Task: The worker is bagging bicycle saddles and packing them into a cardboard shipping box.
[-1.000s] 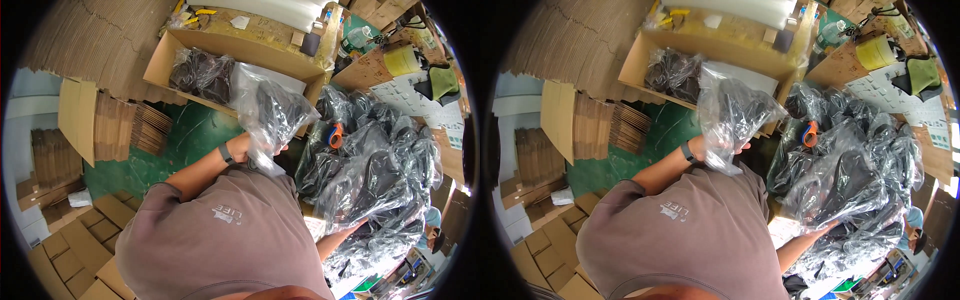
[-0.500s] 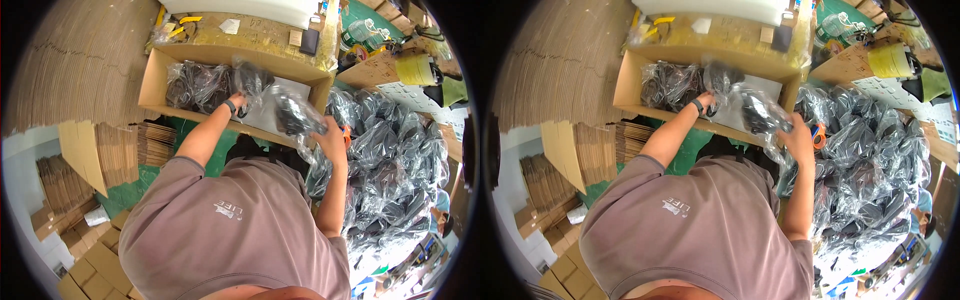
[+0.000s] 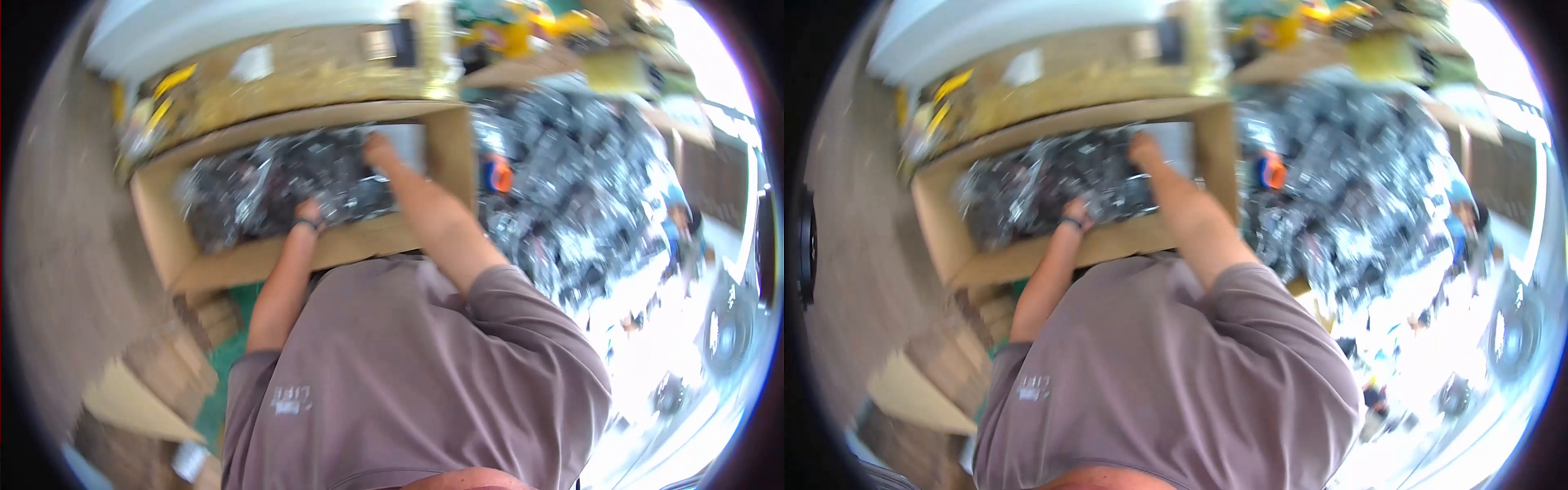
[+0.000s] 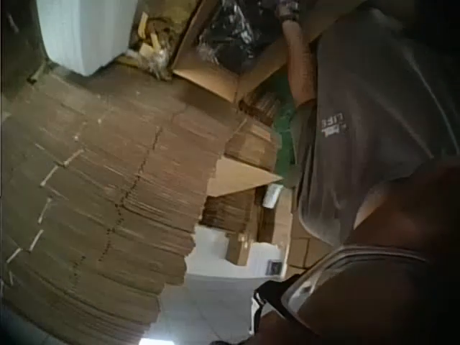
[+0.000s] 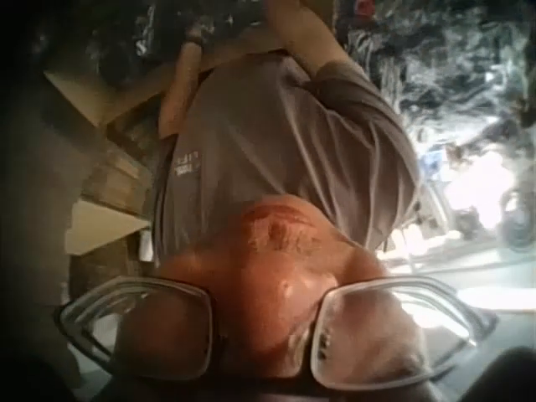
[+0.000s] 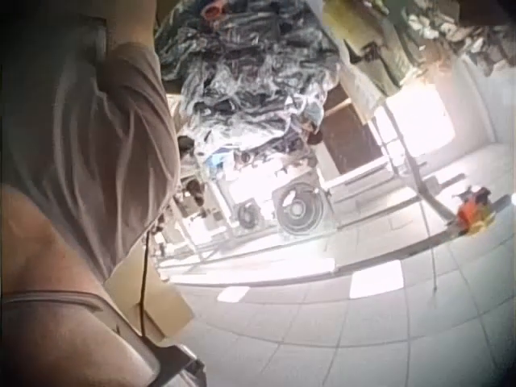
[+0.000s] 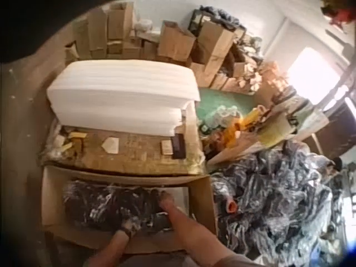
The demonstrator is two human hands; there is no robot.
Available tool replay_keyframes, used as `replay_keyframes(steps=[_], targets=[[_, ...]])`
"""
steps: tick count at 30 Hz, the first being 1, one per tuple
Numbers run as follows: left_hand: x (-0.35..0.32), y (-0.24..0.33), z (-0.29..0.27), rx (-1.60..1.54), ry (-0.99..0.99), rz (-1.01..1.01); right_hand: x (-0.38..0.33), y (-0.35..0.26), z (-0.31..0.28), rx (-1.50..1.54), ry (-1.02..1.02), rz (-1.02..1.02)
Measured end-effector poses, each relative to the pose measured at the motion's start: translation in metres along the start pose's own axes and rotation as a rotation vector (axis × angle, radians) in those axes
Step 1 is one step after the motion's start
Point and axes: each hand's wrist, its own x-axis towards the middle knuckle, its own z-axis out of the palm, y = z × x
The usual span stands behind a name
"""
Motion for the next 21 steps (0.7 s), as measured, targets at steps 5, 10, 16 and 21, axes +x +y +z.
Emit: replay_keyframes(steps=[5, 10, 16, 21], targets=[[-0.108, 0.027, 0.040, 0.437, 0.024, 0.504, -0.163, 0.001, -0.027, 0.767, 0.747, -0.044], [-0.213, 0.052, 0.121, 0.714, 0.145, 0.968, -0.415, 0.188, -0.173, 0.623, 1.276, 0.520], [-0.264, -0.023, 0.296, 0.777, -0.390, 1.009, -0.669, 0.485, -0.121, -0.166, 1.272, 1.356], [-0.296, -0.136, 0.463, 0.841, -0.796, 0.895, -0.705, 0.591, -0.049, 0.273, 0.767, 1.585]])
